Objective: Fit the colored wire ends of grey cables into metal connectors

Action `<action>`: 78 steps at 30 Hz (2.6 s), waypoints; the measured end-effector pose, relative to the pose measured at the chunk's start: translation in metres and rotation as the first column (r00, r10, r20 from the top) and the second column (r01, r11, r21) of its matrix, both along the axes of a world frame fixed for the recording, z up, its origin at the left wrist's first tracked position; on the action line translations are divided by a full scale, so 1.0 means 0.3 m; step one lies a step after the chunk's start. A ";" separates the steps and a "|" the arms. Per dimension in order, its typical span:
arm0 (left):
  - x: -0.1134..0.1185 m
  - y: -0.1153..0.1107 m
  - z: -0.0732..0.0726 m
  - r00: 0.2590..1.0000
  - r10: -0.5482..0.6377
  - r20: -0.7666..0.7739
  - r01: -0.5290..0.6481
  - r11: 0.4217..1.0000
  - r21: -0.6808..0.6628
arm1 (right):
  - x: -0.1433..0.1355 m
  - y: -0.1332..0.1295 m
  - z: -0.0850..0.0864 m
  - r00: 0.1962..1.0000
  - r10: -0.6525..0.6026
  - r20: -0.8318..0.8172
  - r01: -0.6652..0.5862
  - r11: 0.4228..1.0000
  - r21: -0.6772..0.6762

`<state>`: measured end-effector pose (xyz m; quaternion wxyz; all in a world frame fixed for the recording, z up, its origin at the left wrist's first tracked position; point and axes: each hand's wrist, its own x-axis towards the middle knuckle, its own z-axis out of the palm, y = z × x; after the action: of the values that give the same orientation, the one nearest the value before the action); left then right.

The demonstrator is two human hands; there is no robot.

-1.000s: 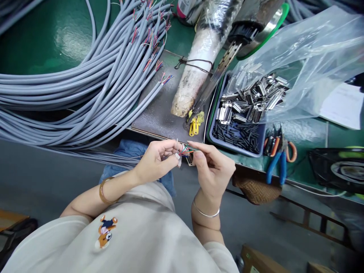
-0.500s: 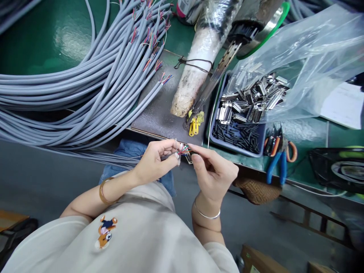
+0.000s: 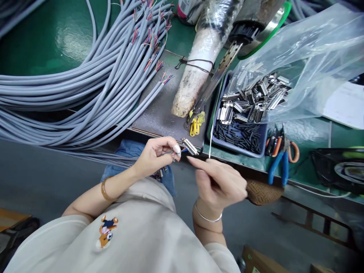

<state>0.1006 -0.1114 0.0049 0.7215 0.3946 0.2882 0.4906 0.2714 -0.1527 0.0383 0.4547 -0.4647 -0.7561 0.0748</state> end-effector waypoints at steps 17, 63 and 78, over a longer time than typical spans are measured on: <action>-0.040 0.018 -0.046 0.967 -0.067 0.244 0.065 0.998 0.015 | -0.056 0.009 0.017 0.999 0.044 -0.007 -0.045 0.999 -0.024; -0.028 0.016 0.081 0.994 0.068 -0.091 -0.075 0.994 -0.076 | -0.035 0.051 -0.053 0.966 -0.136 -0.218 0.123 0.990 -0.074; 0.009 0.057 0.068 0.946 0.234 -0.225 -0.234 0.972 0.027 | -0.043 0.090 -0.084 0.971 -0.129 -0.200 0.125 0.992 -0.036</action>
<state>0.1034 -0.0942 0.0254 0.6205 0.4111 0.4134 0.5245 0.2583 -0.1257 0.0130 0.5276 -0.5074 -0.6738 0.1012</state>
